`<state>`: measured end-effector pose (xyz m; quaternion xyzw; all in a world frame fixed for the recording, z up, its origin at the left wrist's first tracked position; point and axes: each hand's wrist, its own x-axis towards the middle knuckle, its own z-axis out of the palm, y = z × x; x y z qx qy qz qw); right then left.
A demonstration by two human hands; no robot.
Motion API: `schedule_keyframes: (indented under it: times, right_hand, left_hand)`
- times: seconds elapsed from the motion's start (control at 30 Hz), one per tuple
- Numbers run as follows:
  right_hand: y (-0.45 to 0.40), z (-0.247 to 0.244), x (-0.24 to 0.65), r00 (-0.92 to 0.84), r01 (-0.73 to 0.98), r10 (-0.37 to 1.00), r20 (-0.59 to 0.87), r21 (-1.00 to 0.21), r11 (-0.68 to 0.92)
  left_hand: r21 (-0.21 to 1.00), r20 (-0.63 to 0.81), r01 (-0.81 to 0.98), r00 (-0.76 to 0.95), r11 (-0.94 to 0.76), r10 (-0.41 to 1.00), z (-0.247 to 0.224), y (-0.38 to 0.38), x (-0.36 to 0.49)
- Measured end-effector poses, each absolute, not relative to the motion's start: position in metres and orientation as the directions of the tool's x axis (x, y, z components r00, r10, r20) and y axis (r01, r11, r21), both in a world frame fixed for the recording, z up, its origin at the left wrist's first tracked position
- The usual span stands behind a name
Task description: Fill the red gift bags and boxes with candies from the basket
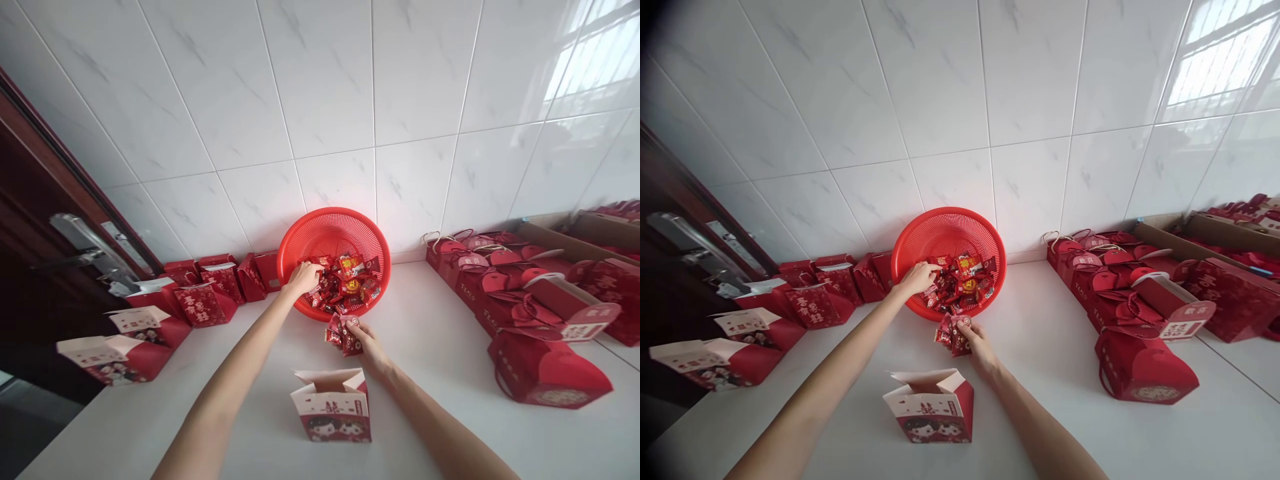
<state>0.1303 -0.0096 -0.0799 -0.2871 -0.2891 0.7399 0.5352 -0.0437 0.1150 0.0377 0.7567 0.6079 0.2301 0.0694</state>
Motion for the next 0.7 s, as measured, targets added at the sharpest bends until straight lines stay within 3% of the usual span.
schedule_keyframes:
  times: [0.4, 0.6, 0.7]
  right_hand:
    - [-0.009, -0.081, 0.13, -0.277, -0.625, 0.956, -0.092, -0.739, -0.252]
    - [-0.014, -0.074, 0.134, -0.286, -0.585, 0.952, -0.107, -0.767, -0.262]
    - [-0.016, -0.071, 0.136, -0.288, -0.573, 0.95, -0.119, -0.773, -0.27]
  left_hand:
    - [0.51, 0.393, 0.785, 0.152, -0.352, 0.907, 0.054, 0.101, -0.04]
    - [0.736, 0.466, 0.5, 0.114, -0.456, 0.877, 0.062, 0.048, -0.045]
    - [0.783, 0.457, 0.416, 0.12, -0.463, 0.881, 0.07, 0.005, -0.044]
